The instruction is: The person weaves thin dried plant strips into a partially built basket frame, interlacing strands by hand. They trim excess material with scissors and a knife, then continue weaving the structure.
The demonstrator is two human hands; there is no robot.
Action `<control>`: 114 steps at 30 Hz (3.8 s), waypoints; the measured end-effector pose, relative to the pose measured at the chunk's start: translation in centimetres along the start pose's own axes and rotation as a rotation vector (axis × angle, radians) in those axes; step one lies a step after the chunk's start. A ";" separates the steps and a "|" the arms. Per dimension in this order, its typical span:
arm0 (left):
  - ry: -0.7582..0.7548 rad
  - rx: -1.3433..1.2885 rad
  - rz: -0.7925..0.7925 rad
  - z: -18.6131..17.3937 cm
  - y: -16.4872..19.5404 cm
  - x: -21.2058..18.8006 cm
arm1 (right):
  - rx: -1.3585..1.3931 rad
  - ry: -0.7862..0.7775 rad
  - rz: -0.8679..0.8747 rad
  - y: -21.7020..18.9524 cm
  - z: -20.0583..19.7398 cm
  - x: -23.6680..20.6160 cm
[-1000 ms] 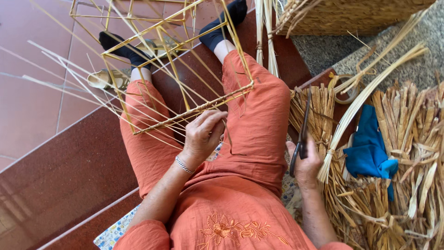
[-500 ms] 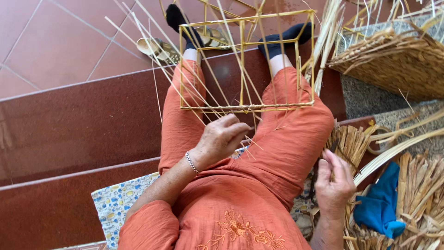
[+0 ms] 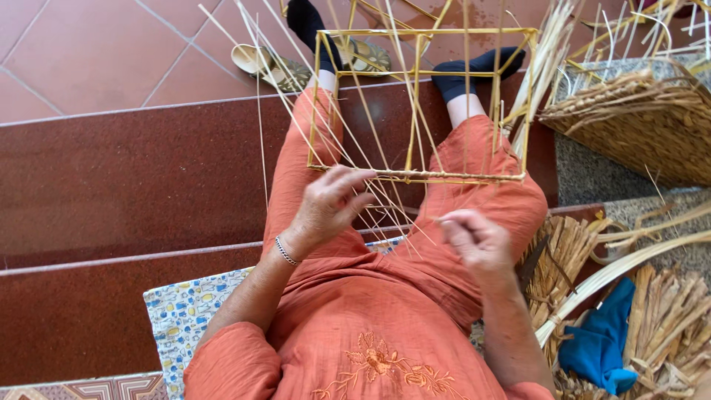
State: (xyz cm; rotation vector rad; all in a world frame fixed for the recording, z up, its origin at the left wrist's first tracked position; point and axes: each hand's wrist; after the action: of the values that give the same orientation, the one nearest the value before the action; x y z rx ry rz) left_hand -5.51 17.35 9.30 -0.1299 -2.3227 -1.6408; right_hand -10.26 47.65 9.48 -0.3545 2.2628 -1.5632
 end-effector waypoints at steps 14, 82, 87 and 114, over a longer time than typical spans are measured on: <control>0.240 0.196 -0.153 -3.2 -11.8 4.6 | 0.391 0.589 -0.066 2.8 -9.4 4.8; 0.062 -0.280 -0.583 9.2 -7.9 23.2 | 0.375 0.466 -0.193 -3.8 -12.7 7.2; 0.073 0.059 -0.385 5.6 -7.6 24.5 | 0.474 0.416 -0.202 -3.4 -12.1 6.9; -0.276 -0.136 -0.728 5.6 -17.5 17.8 | 0.315 -0.063 0.244 2.6 11.2 28.6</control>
State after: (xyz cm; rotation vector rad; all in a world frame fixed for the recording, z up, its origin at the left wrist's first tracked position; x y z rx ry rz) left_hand -27.68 14.85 -3.20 0.5616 -2.6418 -2.2256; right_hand -31.16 27.57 -0.91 -0.0386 1.8889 -1.7120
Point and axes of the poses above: each hand's wrist, its own x-axis towards the middle knuckle, its own z-axis out of the palm, y = z × x, and after that the axes turned 8 degrees about -x, right-handed
